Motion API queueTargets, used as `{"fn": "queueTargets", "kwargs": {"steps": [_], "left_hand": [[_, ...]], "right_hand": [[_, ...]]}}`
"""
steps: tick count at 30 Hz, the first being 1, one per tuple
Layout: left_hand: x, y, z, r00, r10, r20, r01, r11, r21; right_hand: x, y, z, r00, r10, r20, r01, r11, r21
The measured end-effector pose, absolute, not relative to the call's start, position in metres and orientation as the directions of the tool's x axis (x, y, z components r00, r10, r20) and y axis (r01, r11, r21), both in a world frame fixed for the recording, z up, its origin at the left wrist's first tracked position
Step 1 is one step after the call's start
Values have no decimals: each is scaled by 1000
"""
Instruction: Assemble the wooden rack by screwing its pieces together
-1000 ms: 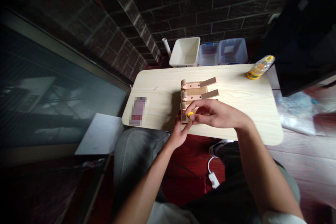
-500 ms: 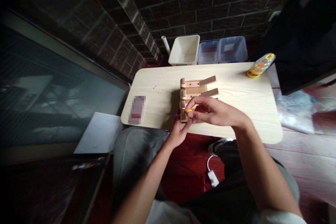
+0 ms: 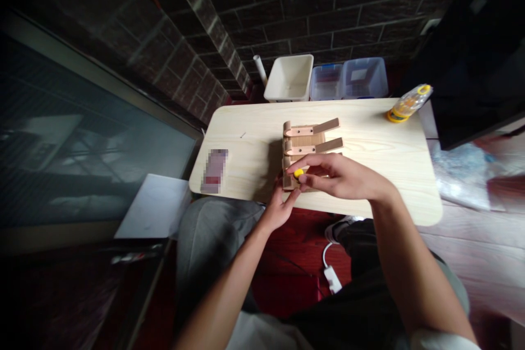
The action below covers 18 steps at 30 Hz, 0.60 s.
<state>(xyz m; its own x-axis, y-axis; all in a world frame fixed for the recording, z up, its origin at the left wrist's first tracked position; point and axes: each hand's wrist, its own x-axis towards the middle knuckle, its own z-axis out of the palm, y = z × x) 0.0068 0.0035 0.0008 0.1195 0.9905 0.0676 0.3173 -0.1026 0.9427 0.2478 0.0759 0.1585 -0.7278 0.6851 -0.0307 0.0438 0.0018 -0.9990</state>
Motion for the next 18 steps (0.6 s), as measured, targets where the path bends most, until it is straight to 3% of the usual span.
{"fn": "queueTargets", "kwargs": {"steps": [10,18], "left_hand": [[7,4,4,141,988,58,314,-100,944],[8,4,6,130,989,75,299,-111,948]], "right_hand": [[242,77,171,-693,721,12,161,170,-972],[238,74,170,-692,719,-63,177,85,-981]]}}
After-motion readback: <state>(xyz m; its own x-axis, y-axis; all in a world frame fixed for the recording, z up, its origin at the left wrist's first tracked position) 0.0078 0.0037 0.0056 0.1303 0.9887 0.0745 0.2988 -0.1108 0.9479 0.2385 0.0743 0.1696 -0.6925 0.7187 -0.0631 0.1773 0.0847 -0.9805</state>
